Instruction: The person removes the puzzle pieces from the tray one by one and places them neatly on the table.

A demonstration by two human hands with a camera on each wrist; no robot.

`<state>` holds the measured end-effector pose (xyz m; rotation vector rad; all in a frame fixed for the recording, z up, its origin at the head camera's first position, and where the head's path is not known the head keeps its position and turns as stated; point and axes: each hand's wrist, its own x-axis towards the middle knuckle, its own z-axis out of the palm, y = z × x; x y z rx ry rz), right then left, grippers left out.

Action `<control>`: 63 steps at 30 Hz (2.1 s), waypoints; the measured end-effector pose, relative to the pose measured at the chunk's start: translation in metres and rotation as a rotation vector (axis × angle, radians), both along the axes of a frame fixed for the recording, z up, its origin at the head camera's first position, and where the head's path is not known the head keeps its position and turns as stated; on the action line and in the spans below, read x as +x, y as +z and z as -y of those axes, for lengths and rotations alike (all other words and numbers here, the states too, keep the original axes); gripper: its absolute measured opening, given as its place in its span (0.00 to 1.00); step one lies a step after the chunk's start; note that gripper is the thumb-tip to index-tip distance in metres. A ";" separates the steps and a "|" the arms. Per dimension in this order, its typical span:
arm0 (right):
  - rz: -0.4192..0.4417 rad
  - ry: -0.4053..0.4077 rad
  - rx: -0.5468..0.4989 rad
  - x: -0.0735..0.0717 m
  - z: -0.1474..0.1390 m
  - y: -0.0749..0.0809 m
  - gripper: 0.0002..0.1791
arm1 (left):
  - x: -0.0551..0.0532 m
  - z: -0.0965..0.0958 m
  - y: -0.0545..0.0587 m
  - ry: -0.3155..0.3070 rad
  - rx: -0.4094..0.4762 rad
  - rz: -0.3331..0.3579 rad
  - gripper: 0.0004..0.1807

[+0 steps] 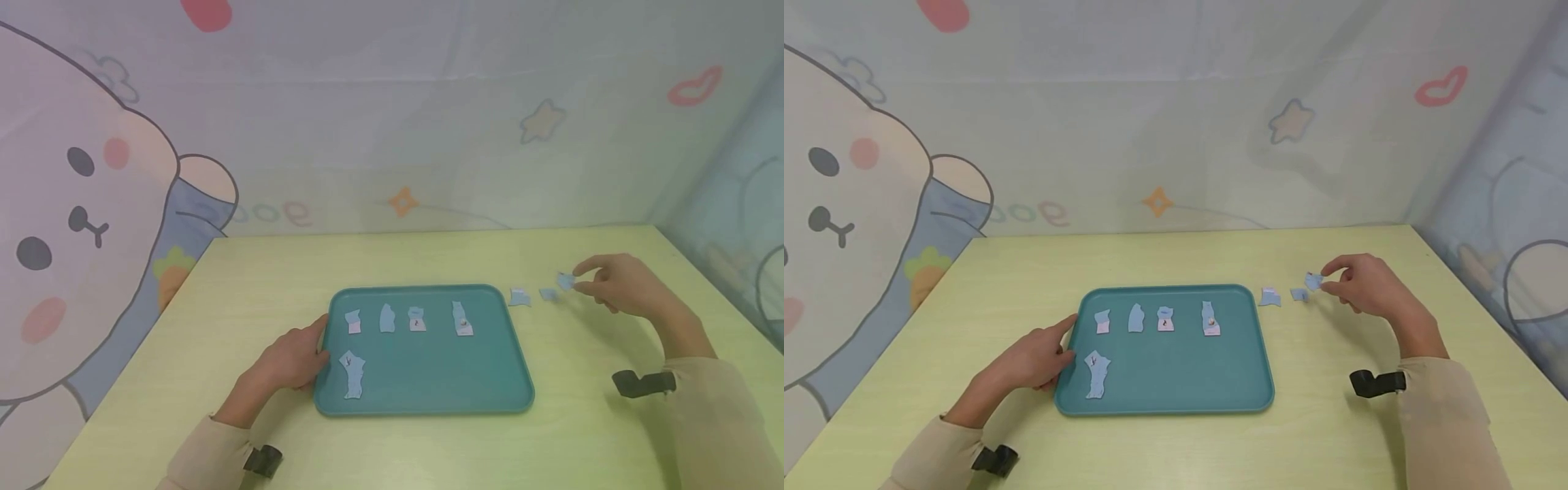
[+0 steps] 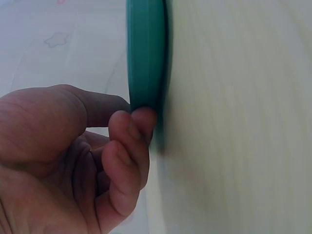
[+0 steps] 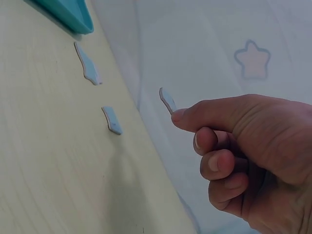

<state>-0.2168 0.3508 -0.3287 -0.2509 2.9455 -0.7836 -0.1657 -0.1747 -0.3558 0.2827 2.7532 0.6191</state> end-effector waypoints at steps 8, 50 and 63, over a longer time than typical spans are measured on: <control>-0.011 0.001 0.035 -0.002 -0.009 -0.008 0.24 | 0.000 0.000 -0.001 -0.002 0.005 -0.004 0.38; 0.002 0.001 0.088 -0.009 -0.021 -0.031 0.24 | 0.003 0.002 0.000 0.007 0.018 0.005 0.38; -0.110 -0.007 0.058 0.001 0.006 0.008 0.26 | 0.003 0.001 0.002 -0.001 0.002 -0.001 0.38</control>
